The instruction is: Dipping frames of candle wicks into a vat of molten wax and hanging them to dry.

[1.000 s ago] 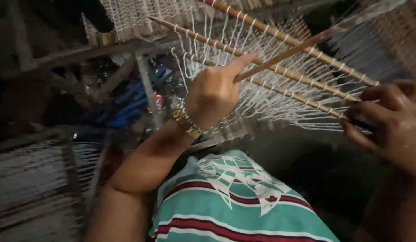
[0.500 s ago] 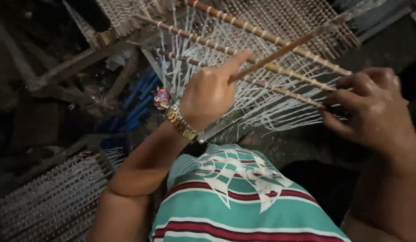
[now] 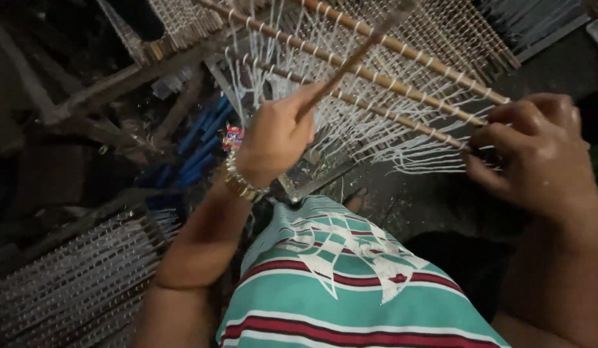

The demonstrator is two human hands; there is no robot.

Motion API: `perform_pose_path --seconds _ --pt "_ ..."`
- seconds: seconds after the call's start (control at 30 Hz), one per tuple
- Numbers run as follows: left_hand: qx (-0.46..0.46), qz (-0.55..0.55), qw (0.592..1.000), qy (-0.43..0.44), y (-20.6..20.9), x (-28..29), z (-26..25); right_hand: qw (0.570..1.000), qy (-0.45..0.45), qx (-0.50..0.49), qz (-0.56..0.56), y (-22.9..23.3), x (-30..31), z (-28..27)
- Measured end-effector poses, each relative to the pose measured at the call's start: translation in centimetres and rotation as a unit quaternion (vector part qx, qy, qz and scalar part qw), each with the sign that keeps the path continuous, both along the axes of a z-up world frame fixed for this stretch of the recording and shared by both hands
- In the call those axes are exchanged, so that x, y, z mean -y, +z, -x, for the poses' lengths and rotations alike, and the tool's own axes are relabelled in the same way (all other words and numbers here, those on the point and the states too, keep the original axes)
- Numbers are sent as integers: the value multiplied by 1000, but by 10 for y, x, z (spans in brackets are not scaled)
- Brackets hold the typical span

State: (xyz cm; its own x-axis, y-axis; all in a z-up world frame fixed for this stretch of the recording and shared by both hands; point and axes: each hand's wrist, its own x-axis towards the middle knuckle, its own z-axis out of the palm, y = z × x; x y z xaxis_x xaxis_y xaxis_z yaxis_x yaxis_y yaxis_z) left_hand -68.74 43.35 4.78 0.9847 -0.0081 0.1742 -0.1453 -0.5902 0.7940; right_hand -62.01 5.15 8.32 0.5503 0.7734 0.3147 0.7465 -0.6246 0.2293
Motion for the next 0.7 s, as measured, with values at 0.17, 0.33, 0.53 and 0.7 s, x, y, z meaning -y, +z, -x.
perform_pose_path --seconds 0.17,0.33,0.53,0.7 --pt "36 -38 999 5 -1 11 1 1000 3 -7 -6 2 5 -3" --pt "32 -63 997 19 -5 16 2 1000 -4 -11 6 2 8 -3" --pt "70 -73 995 13 -8 25 4 1000 18 -21 -13 7 -8 4" --pt "158 6 983 -94 -7 53 13 1000 -2 13 2 6 -23 11"
